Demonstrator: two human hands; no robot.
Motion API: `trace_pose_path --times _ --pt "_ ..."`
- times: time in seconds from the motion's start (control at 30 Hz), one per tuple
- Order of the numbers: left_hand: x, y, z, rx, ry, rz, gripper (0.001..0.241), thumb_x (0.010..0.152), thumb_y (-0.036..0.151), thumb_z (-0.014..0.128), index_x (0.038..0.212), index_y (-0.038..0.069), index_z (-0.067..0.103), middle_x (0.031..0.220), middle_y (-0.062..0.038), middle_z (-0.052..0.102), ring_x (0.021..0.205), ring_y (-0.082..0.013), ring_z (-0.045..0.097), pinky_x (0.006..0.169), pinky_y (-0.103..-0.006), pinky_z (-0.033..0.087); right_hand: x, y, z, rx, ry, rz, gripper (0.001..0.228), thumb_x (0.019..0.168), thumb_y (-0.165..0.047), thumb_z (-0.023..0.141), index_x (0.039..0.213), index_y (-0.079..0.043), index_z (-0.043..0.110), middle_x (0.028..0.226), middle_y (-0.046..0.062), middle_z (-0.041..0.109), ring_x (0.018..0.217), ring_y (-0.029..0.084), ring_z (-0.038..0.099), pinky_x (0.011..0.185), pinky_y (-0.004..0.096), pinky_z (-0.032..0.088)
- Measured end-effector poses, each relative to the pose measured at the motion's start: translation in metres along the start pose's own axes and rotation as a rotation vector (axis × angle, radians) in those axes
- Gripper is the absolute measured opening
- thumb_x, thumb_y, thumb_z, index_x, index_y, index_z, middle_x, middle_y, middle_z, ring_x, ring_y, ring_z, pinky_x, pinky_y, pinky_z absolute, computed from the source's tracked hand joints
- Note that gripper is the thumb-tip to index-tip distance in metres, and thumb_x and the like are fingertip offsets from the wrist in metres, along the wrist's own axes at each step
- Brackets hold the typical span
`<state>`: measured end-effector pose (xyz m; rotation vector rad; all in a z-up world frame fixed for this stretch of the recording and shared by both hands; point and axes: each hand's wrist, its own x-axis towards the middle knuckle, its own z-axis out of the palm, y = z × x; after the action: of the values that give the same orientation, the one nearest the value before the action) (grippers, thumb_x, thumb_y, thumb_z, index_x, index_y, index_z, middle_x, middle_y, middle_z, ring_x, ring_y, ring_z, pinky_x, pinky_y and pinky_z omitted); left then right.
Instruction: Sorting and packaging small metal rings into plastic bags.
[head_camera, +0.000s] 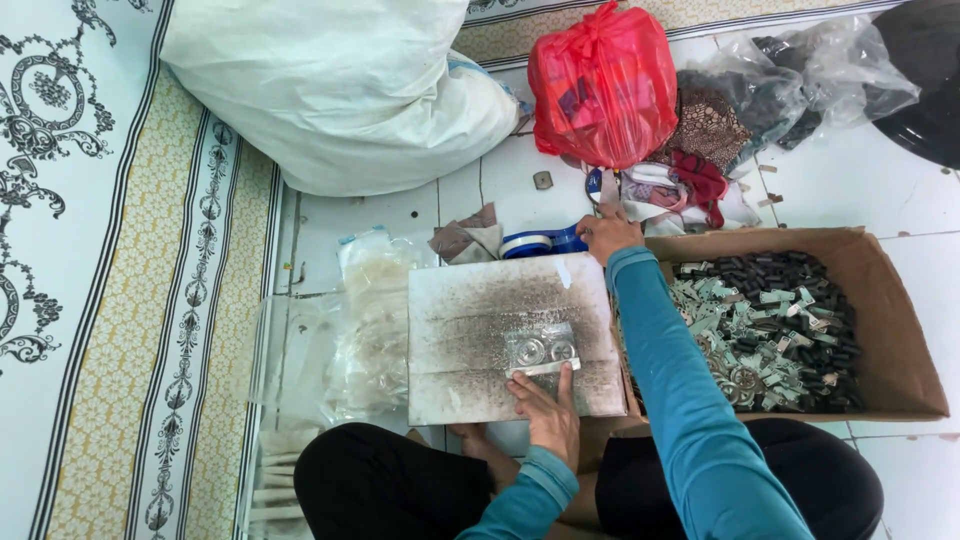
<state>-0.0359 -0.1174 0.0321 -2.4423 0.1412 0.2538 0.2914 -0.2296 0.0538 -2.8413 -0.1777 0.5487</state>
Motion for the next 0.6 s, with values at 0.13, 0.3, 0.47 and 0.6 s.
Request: trace_pose_path --times 0.13,0.3,0.47,0.6 --pt "-0.001 -0.001 -0.001 -0.007 0.02 -0.025 0.073 0.1 0.003 0.033 0.165 0.011 0.0 0.135 -0.052 0.05 0.118 -0.0652 0.059 0.076 -0.0482 0.054 -0.004 0.002 -0.002 0.089 0.04 -0.017 0.024 0.104 -0.031 0.053 0.118 -0.027 0.071 0.153 0.007 0.04 0.144 0.033 0.036 0.11 0.06 0.037" --pt "-0.001 0.0 0.001 -0.005 0.02 -0.021 0.075 0.1 0.001 0.035 0.164 0.01 -0.001 0.135 -0.052 0.048 0.119 -0.0646 0.059 0.076 -0.0484 0.055 0.011 0.02 0.011 0.34 0.094 -0.059 0.017 0.098 -0.027 0.064 0.107 -0.022 0.077 0.151 0.01 0.048 0.139 0.031 0.043 0.119 0.047 0.033" --pt "-0.001 0.002 0.002 -0.011 0.02 -0.02 0.072 0.101 0.004 0.033 0.164 0.007 -0.002 0.135 -0.054 0.047 0.119 -0.0655 0.058 0.074 -0.048 0.053 0.029 0.037 0.026 0.517 0.095 -0.09 0.013 0.098 -0.015 0.067 0.104 -0.013 0.079 0.112 0.008 0.075 0.106 0.025 0.066 0.097 0.038 0.054" --pt "-0.001 0.0 0.001 -0.012 0.015 -0.01 0.071 0.101 0.004 0.033 0.164 0.007 -0.002 0.135 -0.054 0.047 0.118 -0.0658 0.059 0.075 -0.0485 0.053 0.038 0.045 0.033 0.543 0.114 -0.072 0.014 0.097 -0.011 0.068 0.102 -0.014 0.08 0.111 0.008 0.077 0.106 0.025 0.069 0.1 0.037 0.056"
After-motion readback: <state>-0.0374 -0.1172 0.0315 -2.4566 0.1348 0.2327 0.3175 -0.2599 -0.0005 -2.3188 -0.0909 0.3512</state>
